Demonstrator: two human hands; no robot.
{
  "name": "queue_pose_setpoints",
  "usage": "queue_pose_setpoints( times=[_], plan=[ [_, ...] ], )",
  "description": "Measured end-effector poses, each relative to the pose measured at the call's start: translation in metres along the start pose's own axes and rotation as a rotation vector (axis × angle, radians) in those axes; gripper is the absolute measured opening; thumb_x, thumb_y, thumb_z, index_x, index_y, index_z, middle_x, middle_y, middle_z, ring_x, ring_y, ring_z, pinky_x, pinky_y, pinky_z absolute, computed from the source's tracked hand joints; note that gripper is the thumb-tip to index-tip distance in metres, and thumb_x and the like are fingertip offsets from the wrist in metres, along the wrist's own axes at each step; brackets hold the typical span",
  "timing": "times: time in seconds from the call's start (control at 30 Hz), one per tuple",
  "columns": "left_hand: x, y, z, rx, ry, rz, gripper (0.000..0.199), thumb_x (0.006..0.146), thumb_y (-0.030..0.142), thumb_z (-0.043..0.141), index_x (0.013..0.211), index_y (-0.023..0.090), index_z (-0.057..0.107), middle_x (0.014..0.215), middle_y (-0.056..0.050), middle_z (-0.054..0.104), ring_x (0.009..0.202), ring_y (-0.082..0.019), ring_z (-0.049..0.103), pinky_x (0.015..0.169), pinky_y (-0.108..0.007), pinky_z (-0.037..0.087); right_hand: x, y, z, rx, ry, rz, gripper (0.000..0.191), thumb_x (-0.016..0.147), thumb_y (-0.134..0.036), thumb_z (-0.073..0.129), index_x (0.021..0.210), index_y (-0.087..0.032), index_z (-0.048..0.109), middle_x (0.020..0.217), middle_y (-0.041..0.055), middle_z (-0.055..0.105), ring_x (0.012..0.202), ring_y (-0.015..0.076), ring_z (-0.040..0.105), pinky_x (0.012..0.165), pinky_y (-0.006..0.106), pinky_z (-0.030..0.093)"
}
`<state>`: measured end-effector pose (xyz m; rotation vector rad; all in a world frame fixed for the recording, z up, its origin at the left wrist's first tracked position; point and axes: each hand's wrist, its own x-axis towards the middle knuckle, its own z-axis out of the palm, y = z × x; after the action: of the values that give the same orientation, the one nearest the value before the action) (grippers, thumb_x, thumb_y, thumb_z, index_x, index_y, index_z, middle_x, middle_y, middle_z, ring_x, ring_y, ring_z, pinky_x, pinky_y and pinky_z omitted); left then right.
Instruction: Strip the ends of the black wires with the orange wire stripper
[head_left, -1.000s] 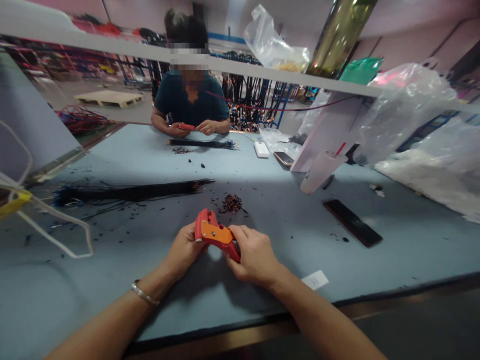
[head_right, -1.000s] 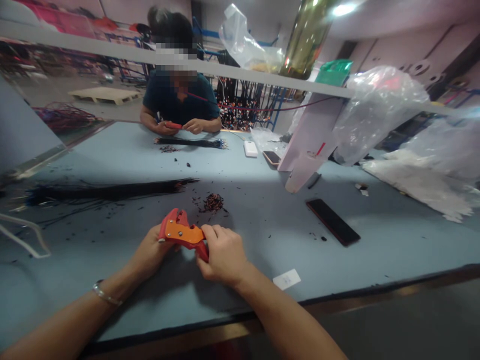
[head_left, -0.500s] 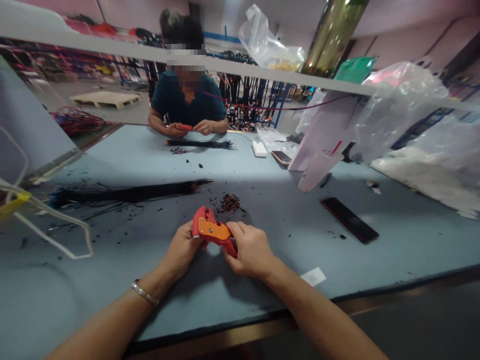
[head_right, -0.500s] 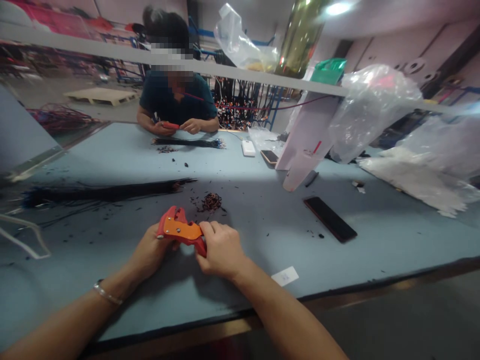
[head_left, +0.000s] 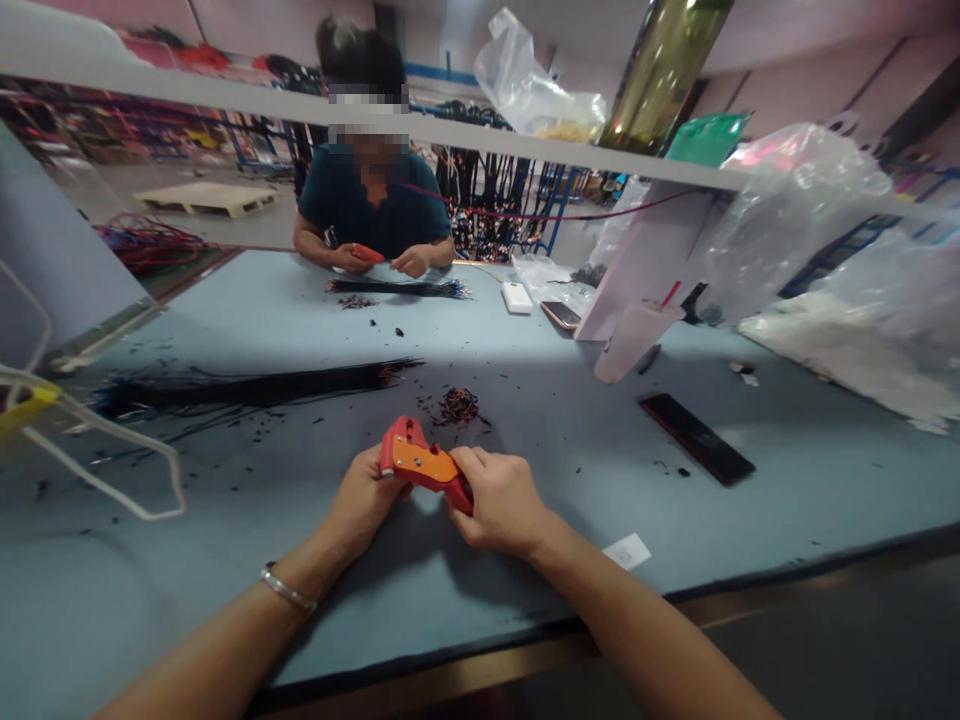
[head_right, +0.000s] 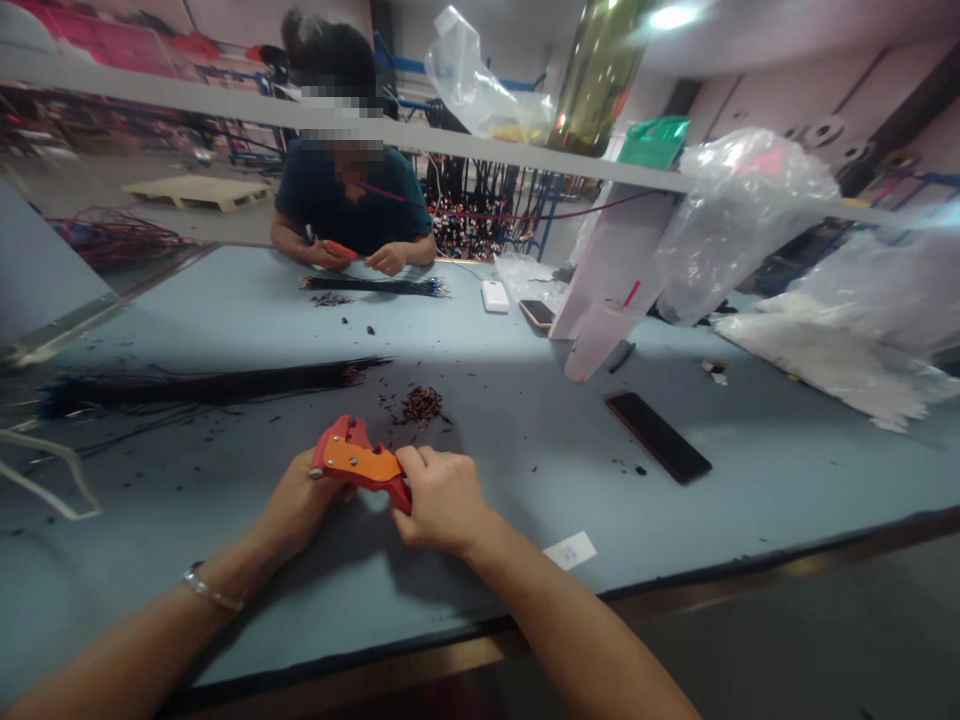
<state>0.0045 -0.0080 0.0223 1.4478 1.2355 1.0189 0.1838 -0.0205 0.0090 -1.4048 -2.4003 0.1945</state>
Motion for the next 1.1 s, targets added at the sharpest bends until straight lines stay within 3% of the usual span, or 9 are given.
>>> queue_pose_setpoints(
  times=[0.27,0.6,0.93,1.1],
  plan=[
    [0.002,-0.003,0.001,-0.023,0.015,0.006,0.037,0.069,0.051,0.062,0.054,0.018,0.051,0.048,0.003,0.047,0.048,-0.011,0.037,0.048,-0.022,0.031,0.002,0.001,0.0,-0.044,-0.058,0.011,0.03,0.071,-0.027,0.056,0.099,-0.018,0.054,0.088,0.0058,0.067,0.073,0.0203,0.062,0.06,0.028,0.037],
    [0.007,-0.013,0.003,-0.07,0.03,-0.068,0.038,0.068,0.048,0.064,0.052,0.018,0.048,0.047,0.003,0.046,0.048,-0.01,0.036,0.048,-0.022,0.029,0.008,0.007,0.005,-0.039,-0.036,0.004,0.02,0.07,-0.025,0.057,0.089,-0.02,0.052,0.081,0.0047,0.067,0.068,0.0193,0.062,0.057,0.027,0.036],
    [0.008,-0.011,0.004,-0.109,0.037,-0.072,0.046,0.066,0.059,0.067,0.055,0.018,0.05,0.048,0.004,0.046,0.048,-0.01,0.036,0.048,-0.022,0.03,0.01,0.01,0.008,-0.032,-0.054,0.0,0.014,0.071,-0.022,0.057,0.084,-0.02,0.051,0.076,0.004,0.066,0.066,0.0189,0.061,0.057,0.026,0.036],
    [0.009,-0.014,0.001,-0.161,0.034,-0.056,0.044,0.069,0.058,0.068,0.062,0.016,0.057,0.052,0.005,0.048,0.046,-0.008,0.036,0.046,-0.021,0.028,0.012,0.01,0.002,0.046,-0.004,0.088,0.015,0.072,-0.024,0.058,0.086,-0.02,0.054,0.075,0.0032,0.065,0.065,0.0184,0.06,0.059,0.026,0.036]
  ],
)
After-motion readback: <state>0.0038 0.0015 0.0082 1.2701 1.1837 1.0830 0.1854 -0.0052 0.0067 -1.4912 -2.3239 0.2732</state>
